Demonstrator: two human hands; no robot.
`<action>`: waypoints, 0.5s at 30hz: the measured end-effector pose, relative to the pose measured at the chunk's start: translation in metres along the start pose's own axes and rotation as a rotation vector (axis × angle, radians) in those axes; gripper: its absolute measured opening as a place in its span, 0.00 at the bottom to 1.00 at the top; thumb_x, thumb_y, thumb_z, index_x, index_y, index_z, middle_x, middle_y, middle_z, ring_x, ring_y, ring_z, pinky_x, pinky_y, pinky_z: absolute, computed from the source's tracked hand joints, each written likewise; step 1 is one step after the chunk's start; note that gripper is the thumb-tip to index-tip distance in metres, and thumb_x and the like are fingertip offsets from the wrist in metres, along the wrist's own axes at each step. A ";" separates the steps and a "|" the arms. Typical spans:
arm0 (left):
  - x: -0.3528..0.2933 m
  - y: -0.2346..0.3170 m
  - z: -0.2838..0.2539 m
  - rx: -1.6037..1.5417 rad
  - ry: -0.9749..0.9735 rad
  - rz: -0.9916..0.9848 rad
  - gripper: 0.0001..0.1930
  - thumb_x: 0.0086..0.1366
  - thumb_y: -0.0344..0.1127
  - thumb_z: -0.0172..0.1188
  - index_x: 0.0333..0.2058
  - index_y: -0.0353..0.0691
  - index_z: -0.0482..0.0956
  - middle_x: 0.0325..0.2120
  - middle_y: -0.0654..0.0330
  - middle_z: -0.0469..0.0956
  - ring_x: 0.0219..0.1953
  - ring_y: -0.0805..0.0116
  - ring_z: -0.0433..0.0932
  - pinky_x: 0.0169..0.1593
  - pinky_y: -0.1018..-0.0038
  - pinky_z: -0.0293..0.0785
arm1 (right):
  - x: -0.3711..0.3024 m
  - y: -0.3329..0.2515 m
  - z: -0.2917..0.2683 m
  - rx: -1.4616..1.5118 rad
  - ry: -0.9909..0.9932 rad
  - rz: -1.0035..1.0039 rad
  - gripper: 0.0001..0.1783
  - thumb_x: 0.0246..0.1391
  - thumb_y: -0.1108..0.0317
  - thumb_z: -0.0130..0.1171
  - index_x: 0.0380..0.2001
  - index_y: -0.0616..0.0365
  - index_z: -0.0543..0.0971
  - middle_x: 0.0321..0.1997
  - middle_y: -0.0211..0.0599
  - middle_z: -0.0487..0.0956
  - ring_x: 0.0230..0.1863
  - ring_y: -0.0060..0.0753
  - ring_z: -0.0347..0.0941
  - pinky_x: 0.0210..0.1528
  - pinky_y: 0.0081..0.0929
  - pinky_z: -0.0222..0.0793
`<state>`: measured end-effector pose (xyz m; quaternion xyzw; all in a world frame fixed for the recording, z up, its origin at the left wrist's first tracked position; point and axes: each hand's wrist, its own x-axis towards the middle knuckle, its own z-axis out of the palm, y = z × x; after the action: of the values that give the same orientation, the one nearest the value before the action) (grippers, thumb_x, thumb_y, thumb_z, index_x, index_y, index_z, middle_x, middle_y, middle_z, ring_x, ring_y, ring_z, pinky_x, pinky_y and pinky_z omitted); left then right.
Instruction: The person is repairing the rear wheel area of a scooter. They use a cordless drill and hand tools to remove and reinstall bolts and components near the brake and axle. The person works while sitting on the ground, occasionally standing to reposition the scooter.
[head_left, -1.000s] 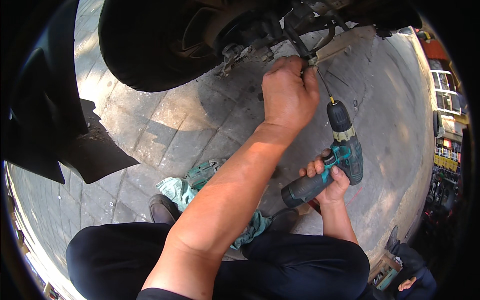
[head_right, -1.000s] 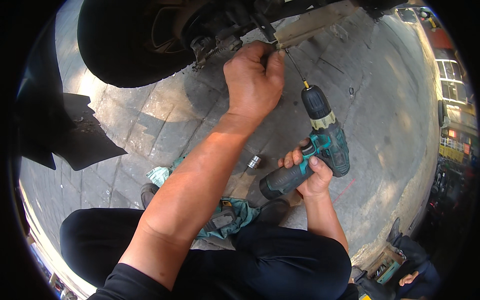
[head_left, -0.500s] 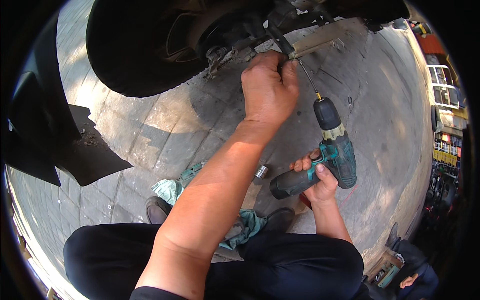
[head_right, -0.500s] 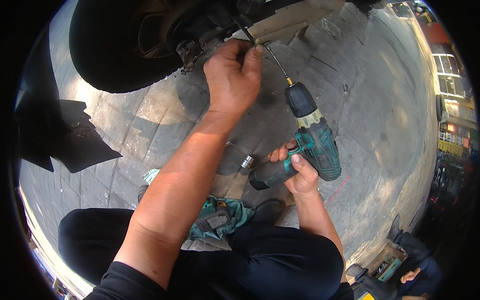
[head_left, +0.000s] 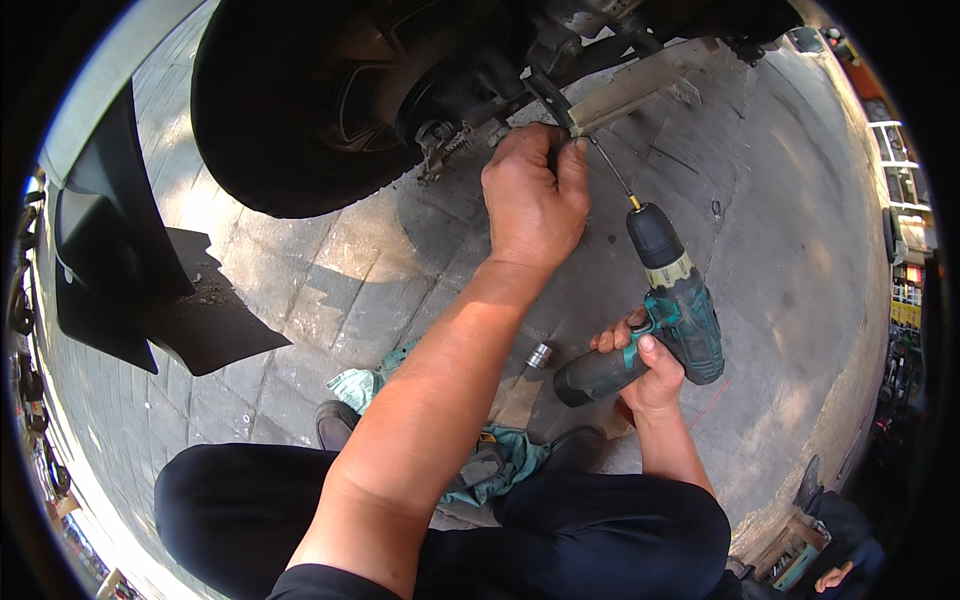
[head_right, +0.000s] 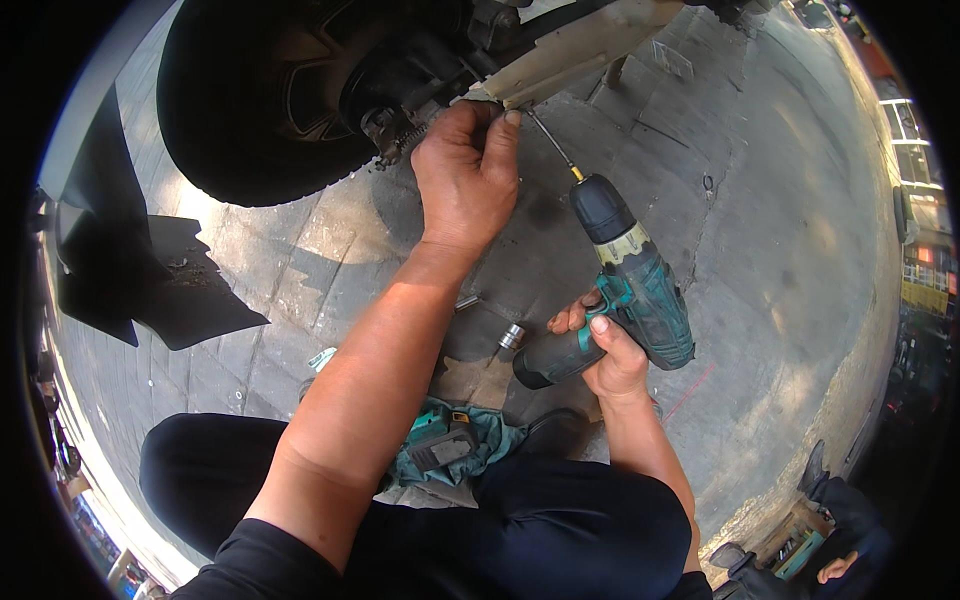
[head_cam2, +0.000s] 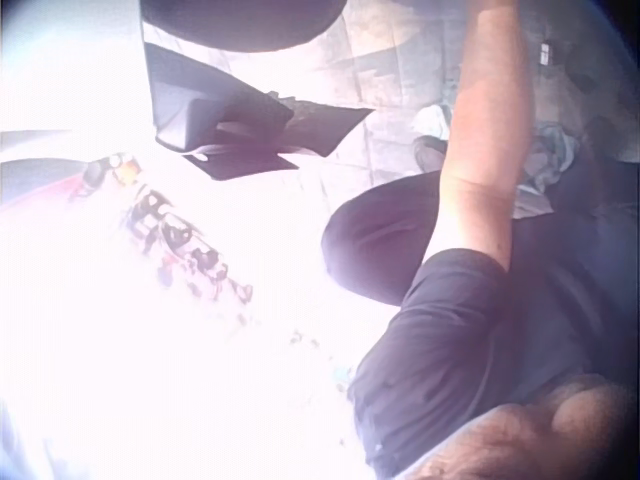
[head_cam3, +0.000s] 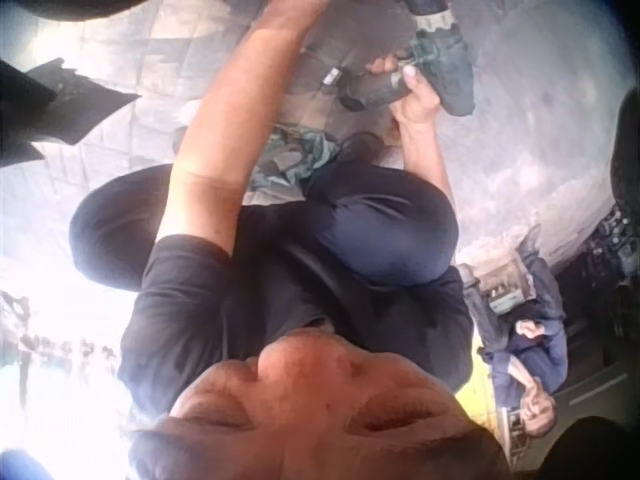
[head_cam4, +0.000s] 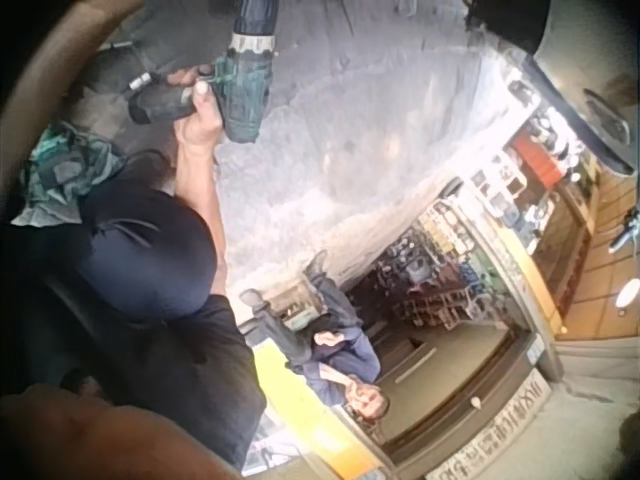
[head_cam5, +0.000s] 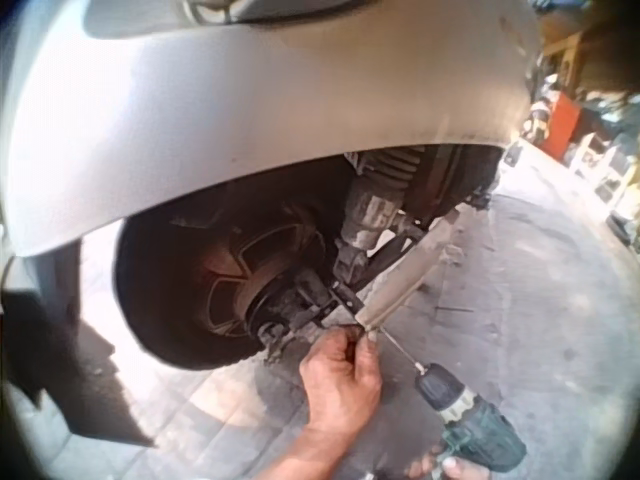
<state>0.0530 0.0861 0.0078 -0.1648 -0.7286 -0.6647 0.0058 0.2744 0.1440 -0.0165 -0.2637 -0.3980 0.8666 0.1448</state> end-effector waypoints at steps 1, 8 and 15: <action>0.000 0.001 0.000 0.000 -0.003 -0.002 0.07 0.58 0.30 0.63 0.29 0.32 0.78 0.27 0.46 0.77 0.31 0.45 0.78 0.36 0.60 0.74 | 0.000 0.000 0.000 -0.008 0.006 -0.003 0.20 0.48 0.60 0.64 0.41 0.55 0.72 0.30 0.34 0.75 0.36 0.36 0.74 0.51 0.43 0.68; 0.000 0.004 -0.002 0.013 -0.026 -0.016 0.07 0.58 0.31 0.62 0.30 0.32 0.77 0.28 0.44 0.77 0.33 0.43 0.78 0.38 0.59 0.74 | 0.001 -0.001 0.003 -0.010 0.015 -0.008 0.20 0.46 0.59 0.65 0.40 0.54 0.72 0.29 0.33 0.75 0.36 0.36 0.74 0.50 0.42 0.68; 0.000 0.006 -0.002 0.062 -0.019 0.022 0.08 0.60 0.32 0.62 0.31 0.32 0.77 0.26 0.47 0.77 0.29 0.50 0.76 0.36 0.62 0.73 | 0.002 -0.002 0.002 -0.002 0.019 -0.011 0.21 0.46 0.60 0.65 0.42 0.55 0.71 0.29 0.34 0.75 0.36 0.37 0.74 0.50 0.43 0.68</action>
<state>0.0541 0.0846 0.0134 -0.1789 -0.7470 -0.6402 0.0112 0.2720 0.1450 -0.0144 -0.2700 -0.3990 0.8628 0.1533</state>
